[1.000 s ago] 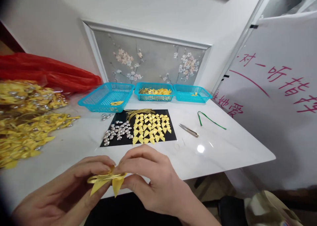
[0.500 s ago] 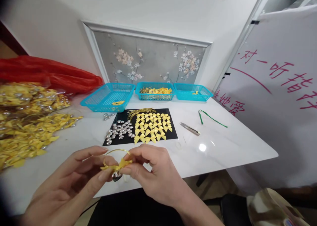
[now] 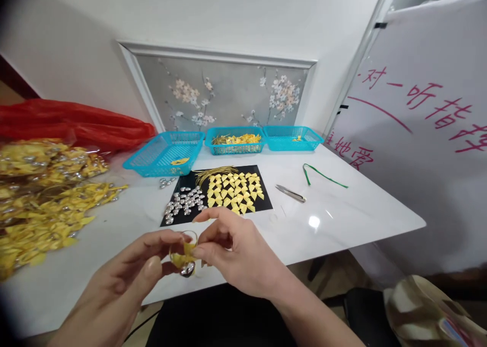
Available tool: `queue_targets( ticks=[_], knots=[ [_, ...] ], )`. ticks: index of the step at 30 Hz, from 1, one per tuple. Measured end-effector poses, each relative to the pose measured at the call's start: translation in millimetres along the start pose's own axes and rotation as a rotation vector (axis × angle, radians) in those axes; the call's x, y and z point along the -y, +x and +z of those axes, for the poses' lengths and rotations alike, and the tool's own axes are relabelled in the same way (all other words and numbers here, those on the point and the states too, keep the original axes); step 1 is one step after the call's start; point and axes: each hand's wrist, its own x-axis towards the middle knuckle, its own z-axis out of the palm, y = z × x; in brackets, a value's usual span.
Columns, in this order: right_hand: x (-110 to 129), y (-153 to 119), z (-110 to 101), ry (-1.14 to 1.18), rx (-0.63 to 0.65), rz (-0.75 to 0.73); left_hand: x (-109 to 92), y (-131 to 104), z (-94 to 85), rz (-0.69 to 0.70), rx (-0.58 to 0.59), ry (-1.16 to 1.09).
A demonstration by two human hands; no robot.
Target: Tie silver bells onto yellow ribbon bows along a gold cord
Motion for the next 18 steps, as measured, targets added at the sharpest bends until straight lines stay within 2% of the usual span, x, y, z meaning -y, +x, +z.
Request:
queue_targets(
  ticks=[4,11,15,18],
  knots=[
    [1.1,-0.8,1.1,-0.154,0.001,-0.048,-8.1,5.2,3.8,0.005,0.089,0.035],
    [-3.9,-1.3,4.5,-0.303,-0.151,-0.208,-5.5,3.5,13.6,-0.067,-0.089,-0.123],
    [-4.8,1.0,2.3,-0.213,-0.15,-0.208,-8.9,3.0,12.7,-0.089,-0.148,-0.208],
    [-7.0,1.0,1.4,-0.148,-0.163,-0.296,-10.6,0.6,11.3,-0.12,-0.15,-0.361]
  ],
)
